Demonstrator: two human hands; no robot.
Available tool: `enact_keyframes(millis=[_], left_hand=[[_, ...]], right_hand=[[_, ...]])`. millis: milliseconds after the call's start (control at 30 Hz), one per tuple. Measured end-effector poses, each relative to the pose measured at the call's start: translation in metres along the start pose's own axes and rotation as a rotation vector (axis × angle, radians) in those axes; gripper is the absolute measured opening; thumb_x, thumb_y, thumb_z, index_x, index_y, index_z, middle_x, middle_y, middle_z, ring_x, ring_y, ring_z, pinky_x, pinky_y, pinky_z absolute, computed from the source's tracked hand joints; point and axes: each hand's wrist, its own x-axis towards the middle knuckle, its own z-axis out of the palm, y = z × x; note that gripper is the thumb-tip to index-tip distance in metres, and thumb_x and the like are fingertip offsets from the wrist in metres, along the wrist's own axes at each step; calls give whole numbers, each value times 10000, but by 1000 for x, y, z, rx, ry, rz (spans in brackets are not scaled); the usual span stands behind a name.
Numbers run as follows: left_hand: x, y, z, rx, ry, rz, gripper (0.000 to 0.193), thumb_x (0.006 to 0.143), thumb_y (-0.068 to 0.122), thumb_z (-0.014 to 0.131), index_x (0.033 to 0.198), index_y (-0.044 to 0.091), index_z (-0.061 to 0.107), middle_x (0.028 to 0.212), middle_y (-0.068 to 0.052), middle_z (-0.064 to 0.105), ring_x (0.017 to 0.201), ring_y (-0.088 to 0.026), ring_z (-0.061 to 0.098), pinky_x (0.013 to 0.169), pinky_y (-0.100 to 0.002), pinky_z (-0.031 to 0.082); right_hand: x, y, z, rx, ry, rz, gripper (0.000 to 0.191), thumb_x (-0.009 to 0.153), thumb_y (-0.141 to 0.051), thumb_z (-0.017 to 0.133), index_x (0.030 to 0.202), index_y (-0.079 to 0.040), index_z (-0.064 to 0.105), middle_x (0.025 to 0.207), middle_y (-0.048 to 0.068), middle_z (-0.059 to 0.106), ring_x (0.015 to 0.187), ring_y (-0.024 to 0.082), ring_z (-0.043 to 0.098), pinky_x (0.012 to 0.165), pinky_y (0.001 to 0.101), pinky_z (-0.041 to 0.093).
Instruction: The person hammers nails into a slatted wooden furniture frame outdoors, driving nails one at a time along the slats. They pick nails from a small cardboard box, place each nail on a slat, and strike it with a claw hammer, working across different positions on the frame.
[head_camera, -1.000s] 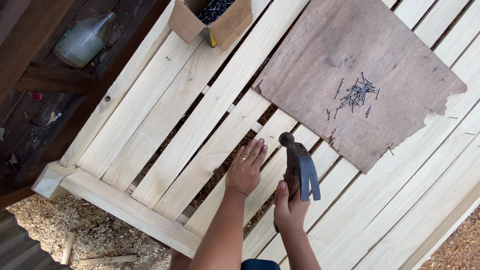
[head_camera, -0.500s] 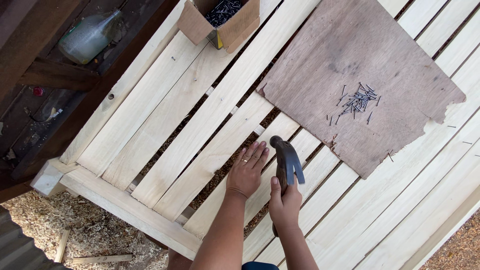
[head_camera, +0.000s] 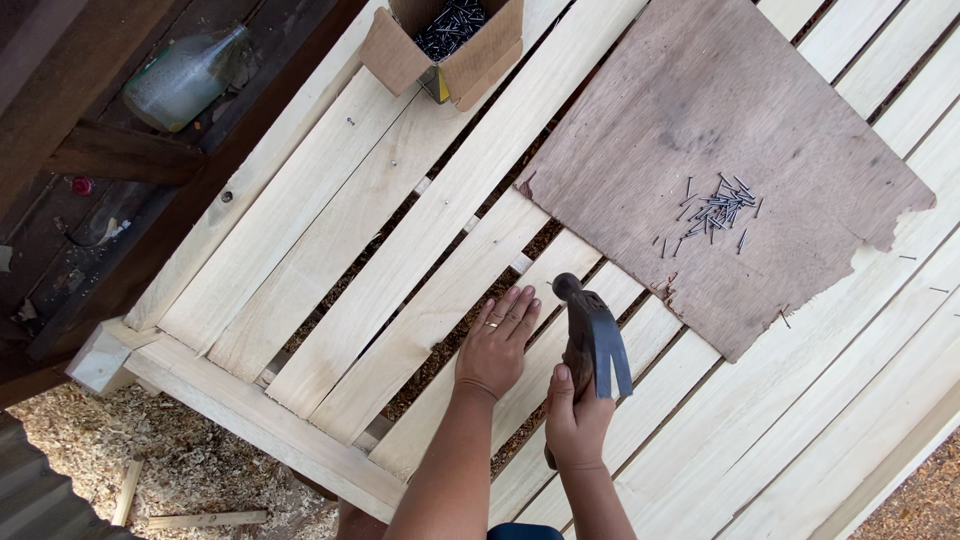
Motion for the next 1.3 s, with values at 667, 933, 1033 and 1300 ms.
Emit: enact_keyframes(millis=[667,933,1033,1300], left_hand=[[-1,-2,-3,-66,18,-3,550,956,92,488,1497,176,546,1626,34,422,1512,-162,355,1241,-435,280],[1,-6,-5,-40,46,6,533,970,76,479,1491,168,552,1624,35,437,1518,-162,366,1252,-433,282],[1,-7,-7,-37,45,16,547,955,82,489,1493,159,544,1620,23,431,1510,-166,363,1243,-438,280],[-1,-15,-9,-5,38,28,572,934,61,514,1494,173,549,1615,31,442,1505,-169,370,1233,-441,293]], right_hand=[[8,20,-5,-159,-46,62,350,1051,-294,596,1042,54,629,648,64,606,534,91,554,505,246,452],[3,-2,2,-332,-58,146,421,971,-270,605,1297,-5,575,566,75,604,472,128,555,488,280,442],[5,-2,5,-77,-24,100,339,1021,-287,599,1111,37,647,642,72,620,540,116,572,493,293,475],[2,13,5,-155,63,29,330,989,-322,610,1071,-3,638,602,27,620,514,98,582,499,278,474]])
